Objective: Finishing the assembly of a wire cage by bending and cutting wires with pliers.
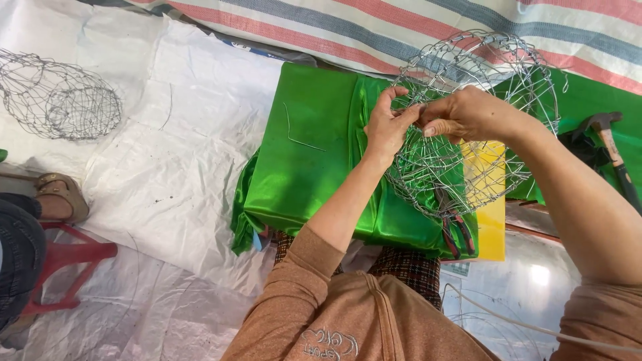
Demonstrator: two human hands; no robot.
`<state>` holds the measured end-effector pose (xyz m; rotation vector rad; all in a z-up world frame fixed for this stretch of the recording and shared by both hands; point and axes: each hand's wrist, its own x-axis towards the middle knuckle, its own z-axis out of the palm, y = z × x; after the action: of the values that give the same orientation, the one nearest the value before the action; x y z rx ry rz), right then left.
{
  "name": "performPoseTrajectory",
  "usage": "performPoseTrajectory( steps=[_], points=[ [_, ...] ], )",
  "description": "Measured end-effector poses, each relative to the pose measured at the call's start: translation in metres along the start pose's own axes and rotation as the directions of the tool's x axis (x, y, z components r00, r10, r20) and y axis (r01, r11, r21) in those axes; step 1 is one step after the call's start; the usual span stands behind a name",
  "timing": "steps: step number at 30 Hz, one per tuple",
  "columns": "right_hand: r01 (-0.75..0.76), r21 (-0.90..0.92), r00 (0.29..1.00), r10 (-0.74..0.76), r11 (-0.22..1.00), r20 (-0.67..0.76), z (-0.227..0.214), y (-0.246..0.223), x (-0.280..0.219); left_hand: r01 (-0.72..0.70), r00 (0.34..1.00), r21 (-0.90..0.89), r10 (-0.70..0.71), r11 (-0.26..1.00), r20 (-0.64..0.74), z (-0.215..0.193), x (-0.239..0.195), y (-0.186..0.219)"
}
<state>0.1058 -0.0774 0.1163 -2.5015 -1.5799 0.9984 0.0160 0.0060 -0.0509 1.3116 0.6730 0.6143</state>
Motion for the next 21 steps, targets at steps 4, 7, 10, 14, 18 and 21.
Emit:
performPoseTrajectory(
  steps=[4,7,10,14,18,21],
  points=[
    [0.089,0.037,0.986,-0.083,0.995,-0.148,0.017,0.036,0.011,-0.016,0.999,-0.123,0.019,0.992,0.027,-0.004,0.000,0.000],
    [0.106,-0.007,0.952,-0.104,0.994,-0.286,0.031,0.045,0.009,-0.013,1.000,-0.034,0.013,0.999,-0.026,-0.010,0.002,0.005],
    [0.128,-0.091,0.863,-0.156,0.988,-0.481,0.047,0.058,0.020,0.007,1.000,-0.020,-0.007,1.000,-0.023,-0.016,-0.009,0.022],
    [0.040,-0.222,0.744,-0.178,0.974,-0.645,0.060,0.070,0.022,-0.020,1.000,-0.074,0.021,0.997,0.019,-0.015,-0.016,0.029],
    [-0.099,-0.273,0.701,-0.127,0.957,-0.702,0.063,0.079,0.024,-0.007,0.999,0.006,0.008,1.000,-0.033,-0.007,-0.019,0.034],
    [-0.222,-0.392,0.678,-0.148,0.893,-0.720,0.061,0.071,0.014,0.002,1.000,-0.003,-0.002,1.000,-0.016,-0.005,-0.017,0.030]
  ],
)
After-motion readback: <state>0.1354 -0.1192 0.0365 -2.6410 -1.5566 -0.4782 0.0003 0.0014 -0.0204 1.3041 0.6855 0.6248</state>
